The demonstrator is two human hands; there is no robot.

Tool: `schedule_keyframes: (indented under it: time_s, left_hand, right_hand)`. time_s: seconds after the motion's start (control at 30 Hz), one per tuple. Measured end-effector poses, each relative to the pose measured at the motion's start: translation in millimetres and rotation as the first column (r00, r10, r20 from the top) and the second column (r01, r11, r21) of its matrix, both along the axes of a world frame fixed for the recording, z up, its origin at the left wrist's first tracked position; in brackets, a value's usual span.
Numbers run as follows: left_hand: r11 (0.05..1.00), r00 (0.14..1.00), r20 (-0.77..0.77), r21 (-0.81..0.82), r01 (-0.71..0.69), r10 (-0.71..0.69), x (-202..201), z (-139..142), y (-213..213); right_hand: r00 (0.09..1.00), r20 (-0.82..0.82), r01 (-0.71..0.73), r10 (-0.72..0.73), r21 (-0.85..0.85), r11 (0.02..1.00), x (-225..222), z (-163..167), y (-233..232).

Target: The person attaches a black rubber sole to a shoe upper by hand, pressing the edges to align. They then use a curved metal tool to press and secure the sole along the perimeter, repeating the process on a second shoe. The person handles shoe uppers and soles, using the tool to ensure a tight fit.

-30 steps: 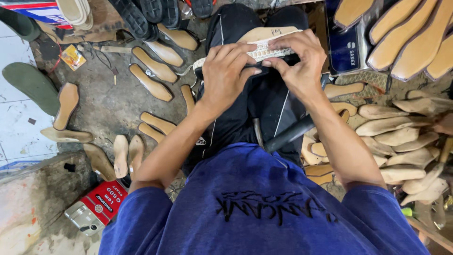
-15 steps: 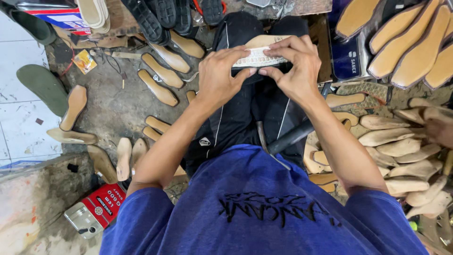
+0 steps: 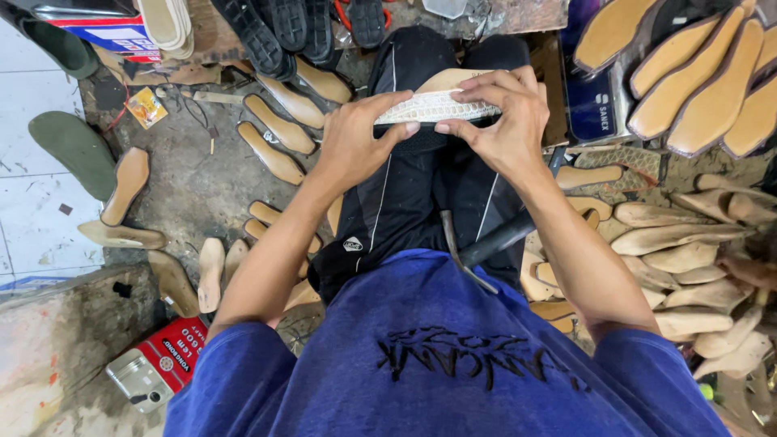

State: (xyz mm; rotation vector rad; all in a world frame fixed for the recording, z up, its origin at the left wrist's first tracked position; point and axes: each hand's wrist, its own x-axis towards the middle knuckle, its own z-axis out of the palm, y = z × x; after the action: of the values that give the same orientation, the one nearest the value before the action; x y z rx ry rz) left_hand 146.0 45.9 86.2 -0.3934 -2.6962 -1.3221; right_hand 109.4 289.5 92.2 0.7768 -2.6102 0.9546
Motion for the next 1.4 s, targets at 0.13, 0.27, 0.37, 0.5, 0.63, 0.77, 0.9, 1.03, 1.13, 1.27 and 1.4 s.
schedule_keyframes:
  time_s: [0.13,0.27,0.37,0.5,0.63,0.77,0.9,1.03,1.13,1.27,1.4]
  left_hand:
    - [0.997,0.998,0.055,0.077,0.006,-0.01,7,-6,-5]
    - [0.885,0.981,0.066,0.445,0.134,-0.182,17,-24,-30]
    - [0.85,0.984,0.161,0.526,-0.024,-0.073,26,-50,-32]
    - [0.816,0.969,0.242,0.57,-0.096,-0.055,5,-76,-33]
    - [0.592,0.988,0.148,0.8,-0.1,-0.033,-24,-81,-23]
    - [0.307,0.963,0.235,0.914,-0.266,0.132,-43,-80,18]
    - [0.11,0.977,0.212,0.972,-0.209,-0.018,-63,-66,32]
    - [0.077,0.981,0.158,0.986,-0.15,-0.112,-79,-52,37]
    - [0.141,0.983,0.163,0.979,-0.15,-0.081,-93,-51,41]
    - [0.113,0.968,0.231,0.969,-0.22,-0.095,-104,-63,39]
    - [0.132,0.969,0.227,0.968,-0.213,-0.099,-116,-68,31]
  right_hand:
    - [0.999,0.033,-0.02,0.018,0.047,0.999,1,8,1]
    - [0.971,0.134,-0.2,0.196,0.011,0.98,-9,11,30]
    - [0.956,0.175,-0.223,0.236,-0.088,0.971,-14,4,50]
    - [0.941,0.293,-0.142,0.168,-0.106,0.984,-18,7,52]
    - [0.802,0.597,0.055,-0.008,-0.061,0.997,-14,37,54]
    - [0.962,0.146,-0.237,0.23,0.032,0.971,-1,46,56]
    - [0.988,0.145,-0.023,-0.046,0.444,0.895,-5,28,58]
    - [0.998,-0.042,-0.036,0.053,0.335,0.941,-23,12,62]
    - [0.992,-0.108,-0.042,0.07,0.242,0.969,-33,3,66]
    - [0.998,-0.064,0.0,0.016,0.241,0.971,-42,-13,71]
    - [0.993,-0.117,-0.011,0.03,0.155,0.988,-47,-21,70]
